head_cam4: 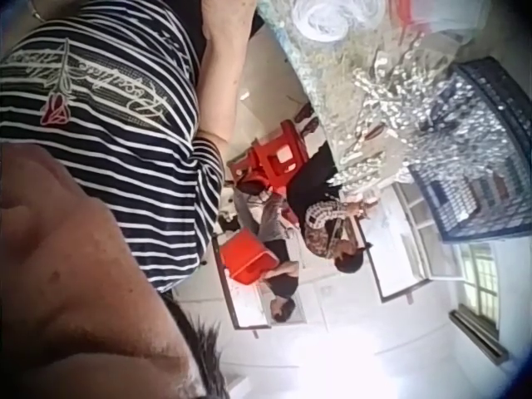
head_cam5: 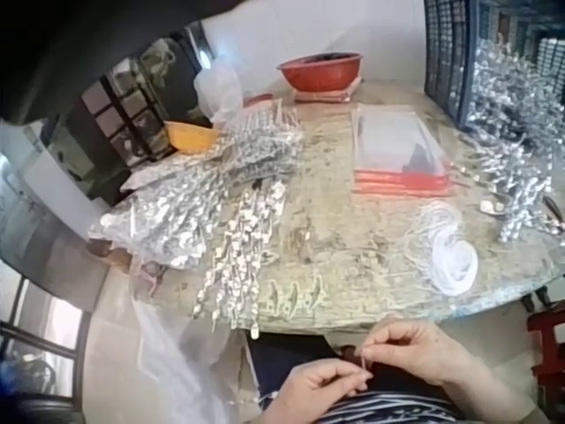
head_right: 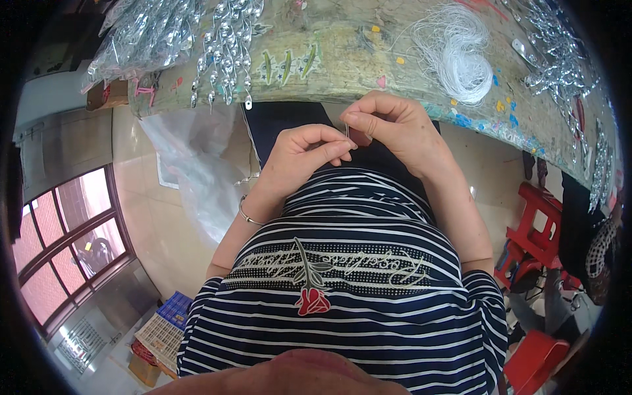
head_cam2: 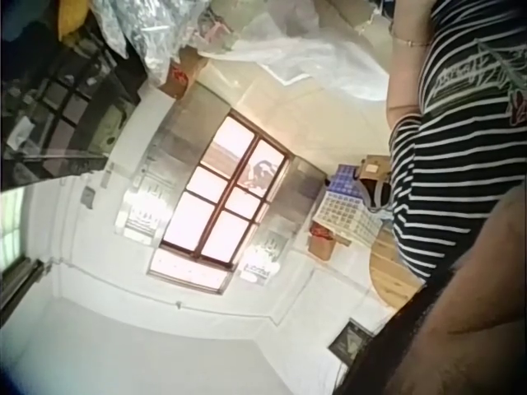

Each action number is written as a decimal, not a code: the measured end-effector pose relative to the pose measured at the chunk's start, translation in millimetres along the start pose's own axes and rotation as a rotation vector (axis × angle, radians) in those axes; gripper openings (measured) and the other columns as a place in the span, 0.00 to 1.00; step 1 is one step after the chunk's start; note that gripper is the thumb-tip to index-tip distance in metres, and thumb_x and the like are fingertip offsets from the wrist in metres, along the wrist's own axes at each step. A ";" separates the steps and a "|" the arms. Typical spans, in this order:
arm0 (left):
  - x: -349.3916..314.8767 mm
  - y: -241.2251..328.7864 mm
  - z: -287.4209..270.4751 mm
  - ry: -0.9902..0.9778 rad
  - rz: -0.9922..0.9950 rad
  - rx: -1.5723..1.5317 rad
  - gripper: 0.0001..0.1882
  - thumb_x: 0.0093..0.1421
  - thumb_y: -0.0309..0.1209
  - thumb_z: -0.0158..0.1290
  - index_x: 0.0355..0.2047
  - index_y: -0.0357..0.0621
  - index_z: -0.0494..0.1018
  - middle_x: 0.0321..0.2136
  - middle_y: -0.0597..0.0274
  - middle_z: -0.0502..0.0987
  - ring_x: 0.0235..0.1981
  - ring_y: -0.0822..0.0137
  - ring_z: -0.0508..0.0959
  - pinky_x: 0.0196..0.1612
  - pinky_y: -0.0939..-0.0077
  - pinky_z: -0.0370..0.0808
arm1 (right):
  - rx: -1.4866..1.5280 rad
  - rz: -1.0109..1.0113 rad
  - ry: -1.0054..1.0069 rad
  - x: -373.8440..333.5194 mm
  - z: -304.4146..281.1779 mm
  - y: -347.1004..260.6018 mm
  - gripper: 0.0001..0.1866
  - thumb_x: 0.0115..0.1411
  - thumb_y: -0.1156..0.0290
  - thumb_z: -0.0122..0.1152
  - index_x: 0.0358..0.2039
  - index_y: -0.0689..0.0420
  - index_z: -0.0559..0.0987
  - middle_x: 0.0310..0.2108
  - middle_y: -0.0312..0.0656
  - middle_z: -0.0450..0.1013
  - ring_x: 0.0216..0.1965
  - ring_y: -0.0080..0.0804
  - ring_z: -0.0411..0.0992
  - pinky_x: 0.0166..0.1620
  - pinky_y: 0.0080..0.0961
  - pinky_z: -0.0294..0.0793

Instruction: The recorder is tying thin white strings onto silver decorative components at a factory workbench.

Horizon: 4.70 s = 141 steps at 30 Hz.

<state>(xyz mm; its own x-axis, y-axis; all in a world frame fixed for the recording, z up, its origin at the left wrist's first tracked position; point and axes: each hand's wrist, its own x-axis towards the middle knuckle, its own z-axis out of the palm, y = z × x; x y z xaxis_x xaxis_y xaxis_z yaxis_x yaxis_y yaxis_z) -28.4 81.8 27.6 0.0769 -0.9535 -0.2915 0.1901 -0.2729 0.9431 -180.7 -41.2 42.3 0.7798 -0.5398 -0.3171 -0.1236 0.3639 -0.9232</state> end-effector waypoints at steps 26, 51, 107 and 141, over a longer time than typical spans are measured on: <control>3.6 -2.1 4.5 0.191 0.110 -0.246 0.05 0.57 0.25 0.55 0.33 0.38 0.77 0.27 0.65 0.77 0.29 0.77 0.74 0.31 0.86 0.68 | -0.017 -0.025 0.046 -1.9 7.5 -0.1 0.06 0.61 0.73 0.55 0.35 0.60 0.77 0.28 0.29 0.68 0.32 0.14 0.64 0.38 0.14 0.64; 1.0 -0.5 2.5 0.167 0.021 -0.211 0.05 0.56 0.28 0.56 0.32 0.41 0.78 0.22 0.70 0.75 0.22 0.84 0.68 0.25 0.91 0.60 | -0.096 -0.101 0.034 -4.9 7.3 4.8 0.06 0.58 0.74 0.59 0.35 0.61 0.79 0.32 0.33 0.71 0.34 0.20 0.67 0.39 0.17 0.66; 0.1 -6.3 0.3 0.244 0.152 -0.007 0.04 0.58 0.24 0.55 0.33 0.38 0.77 0.28 0.66 0.77 0.29 0.79 0.74 0.30 0.87 0.69 | -0.083 -0.168 0.021 -24.1 16.3 -11.0 0.06 0.65 0.70 0.47 0.35 0.57 0.72 0.41 0.39 0.73 0.37 0.19 0.69 0.41 0.16 0.66; 0.3 -8.3 -1.0 0.123 0.020 -0.106 0.04 0.57 0.27 0.56 0.30 0.39 0.76 0.24 0.68 0.75 0.26 0.80 0.71 0.30 0.86 0.67 | -0.421 -0.306 0.019 -1.1 17.3 10.3 0.03 0.61 0.75 0.52 0.32 0.61 0.71 0.35 0.37 0.65 0.33 0.23 0.65 0.39 0.18 0.66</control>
<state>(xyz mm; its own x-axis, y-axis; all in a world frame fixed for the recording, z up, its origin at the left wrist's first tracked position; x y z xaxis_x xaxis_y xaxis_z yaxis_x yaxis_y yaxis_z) -29.0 84.0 19.5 0.1997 -0.9339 -0.2966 0.2893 -0.2330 0.9285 -172.2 -23.7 36.9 0.8079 -0.5891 -0.0190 -0.1310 -0.1479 -0.9803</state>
